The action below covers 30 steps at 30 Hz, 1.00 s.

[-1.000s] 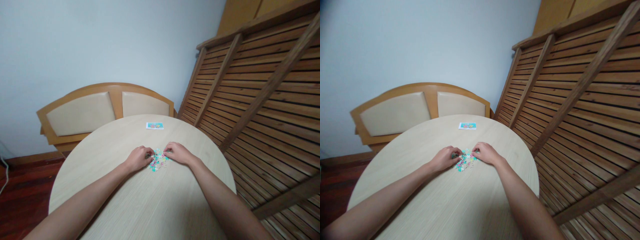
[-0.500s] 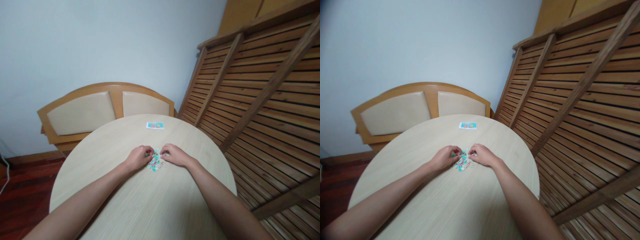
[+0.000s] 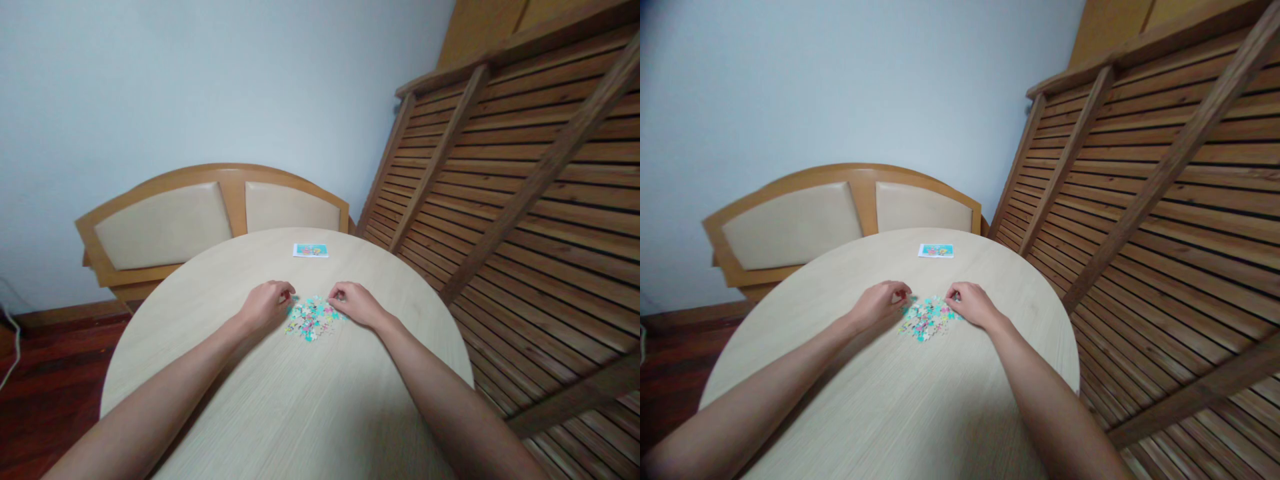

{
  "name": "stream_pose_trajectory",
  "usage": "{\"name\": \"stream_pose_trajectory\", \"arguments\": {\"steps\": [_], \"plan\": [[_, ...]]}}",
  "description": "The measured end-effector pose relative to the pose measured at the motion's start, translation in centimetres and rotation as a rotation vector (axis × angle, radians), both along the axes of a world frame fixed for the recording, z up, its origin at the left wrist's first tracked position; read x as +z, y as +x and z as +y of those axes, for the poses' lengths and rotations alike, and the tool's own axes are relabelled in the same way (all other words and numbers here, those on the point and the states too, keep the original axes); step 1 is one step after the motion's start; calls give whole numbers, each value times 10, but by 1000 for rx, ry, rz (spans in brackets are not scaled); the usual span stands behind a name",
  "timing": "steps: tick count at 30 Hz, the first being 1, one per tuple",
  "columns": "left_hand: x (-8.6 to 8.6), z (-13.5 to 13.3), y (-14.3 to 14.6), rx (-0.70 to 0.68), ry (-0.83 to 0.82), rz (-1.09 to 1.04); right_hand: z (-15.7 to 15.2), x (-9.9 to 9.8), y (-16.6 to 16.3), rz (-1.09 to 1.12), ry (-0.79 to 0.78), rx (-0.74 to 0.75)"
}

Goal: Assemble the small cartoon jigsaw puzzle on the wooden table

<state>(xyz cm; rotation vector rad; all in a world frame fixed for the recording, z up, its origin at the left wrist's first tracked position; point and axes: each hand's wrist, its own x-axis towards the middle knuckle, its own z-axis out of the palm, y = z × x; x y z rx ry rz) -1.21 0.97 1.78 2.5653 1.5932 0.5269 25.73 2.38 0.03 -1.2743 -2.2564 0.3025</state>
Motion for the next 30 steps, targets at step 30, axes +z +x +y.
{"name": "stream_pose_trajectory", "arguments": {"steps": [30], "plan": [[-10, -2, 2, -93, 38, 57, 2, -4, 2, -174, 37, 54]]}}
